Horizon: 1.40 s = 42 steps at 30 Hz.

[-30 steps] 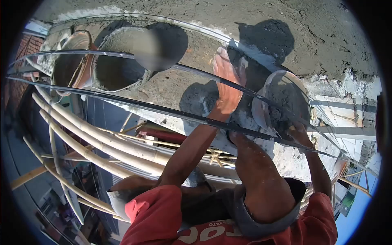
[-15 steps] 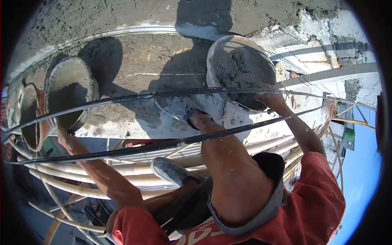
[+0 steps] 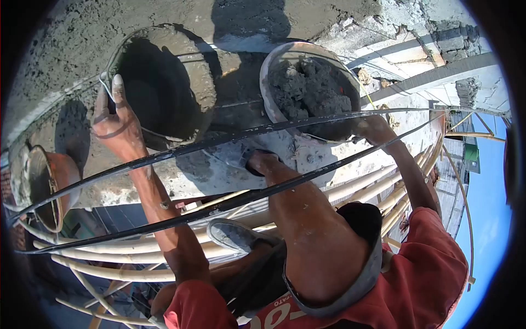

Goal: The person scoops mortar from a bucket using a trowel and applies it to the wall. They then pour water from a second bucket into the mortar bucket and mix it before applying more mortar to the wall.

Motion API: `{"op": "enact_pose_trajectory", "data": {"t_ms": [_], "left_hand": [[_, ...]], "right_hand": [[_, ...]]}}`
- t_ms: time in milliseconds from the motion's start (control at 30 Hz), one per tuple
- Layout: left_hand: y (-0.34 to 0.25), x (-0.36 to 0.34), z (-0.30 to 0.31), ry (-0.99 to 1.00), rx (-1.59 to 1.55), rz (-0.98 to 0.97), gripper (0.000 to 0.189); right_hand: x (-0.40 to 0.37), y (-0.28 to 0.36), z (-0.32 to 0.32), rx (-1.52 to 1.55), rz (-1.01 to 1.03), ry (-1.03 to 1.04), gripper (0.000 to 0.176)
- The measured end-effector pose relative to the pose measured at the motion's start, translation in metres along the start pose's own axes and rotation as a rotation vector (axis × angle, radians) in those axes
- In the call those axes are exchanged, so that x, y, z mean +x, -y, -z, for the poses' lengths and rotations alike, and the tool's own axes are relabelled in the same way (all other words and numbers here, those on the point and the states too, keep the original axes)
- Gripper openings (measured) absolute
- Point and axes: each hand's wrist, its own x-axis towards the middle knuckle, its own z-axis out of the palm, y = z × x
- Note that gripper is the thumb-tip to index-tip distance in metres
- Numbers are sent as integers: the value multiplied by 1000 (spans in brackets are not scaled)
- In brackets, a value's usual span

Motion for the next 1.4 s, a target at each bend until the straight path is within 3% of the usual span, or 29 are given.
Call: {"op": "enact_pose_trajectory", "data": {"t_ms": [33, 100, 233, 300, 367, 433, 533, 567, 600, 633, 700, 767, 867, 933, 1067, 1100, 1167, 1233, 1300, 1367, 1400], "left_hand": [[0, -10, -15, 27, -54, -33, 44], [-1, -32, -43, 60, -179, 15, 44], [6, -58, -66, 244, -342, 117, 40], [12, -61, -76, 138, -491, 141, 41], [7, -59, -69, 206, -455, 165, 40], [0, -56, -68, 269, -428, 192, 40], [-4, -55, -61, 348, -382, 248, 47], [11, -58, -71, 232, -369, 81, 34], [18, -57, -71, 219, -465, 118, 33], [18, -57, -74, 211, -577, 145, 33], [-5, -58, -66, 269, -537, 186, 32], [-12, -56, -64, 337, -467, 216, 32], [-7, -58, -67, 333, -481, 169, 31], [-5, -60, -71, 293, -441, 146, 31], [-4, -62, -71, 302, -377, 189, 39], [-5, -56, -75, 307, -397, 163, 41], [-1, -58, -82, 283, -401, 176, 42], [-5, -65, -85, 231, -378, 109, 39], [-3, -69, -88, 278, -353, 129, 39], [-6, -68, -89, 274, -348, 153, 40], [-10, -68, -87, 283, -366, 178, 40]], "right_hand": [[-5, 6, 0, -6, 12, -2, 28], [-19, 26, 5, -187, -189, -77, 28], [-37, 87, -8, -205, -217, -202, 29], [-36, 108, -23, -220, -83, -293, 28], [-3, 89, -54, -596, 435, -462, 25], [21, 122, -85, -845, 439, -456, 23], [26, 127, -94, -893, 378, -536, 27], [26, 103, -79, -887, 462, -614, 35], [11, 91, -63, -986, 431, -614, 35], [-5, 103, -50, -797, 166, -570, 29], [-12, 44, -20, -906, 177, -608, 28], [-2, 36, -1, -1026, -195, -436, 26], [37, 13, 1, -983, -61, -351, 28], [72, -11, -4, -904, 353, -270, 32], [62, 15, -5, -786, 202, -176, 33], [59, 23, -1, -681, 33, -4, 33], [50, -22, -12, -620, 202, -16, 33], [57, -33, -31, -668, 198, -14, 39], [62, -16, -45, -711, 194, -33, 45], [73, 30, -42, -622, 5, 91, 42], [73, 16, -38, -570, 145, 85, 40]]}}
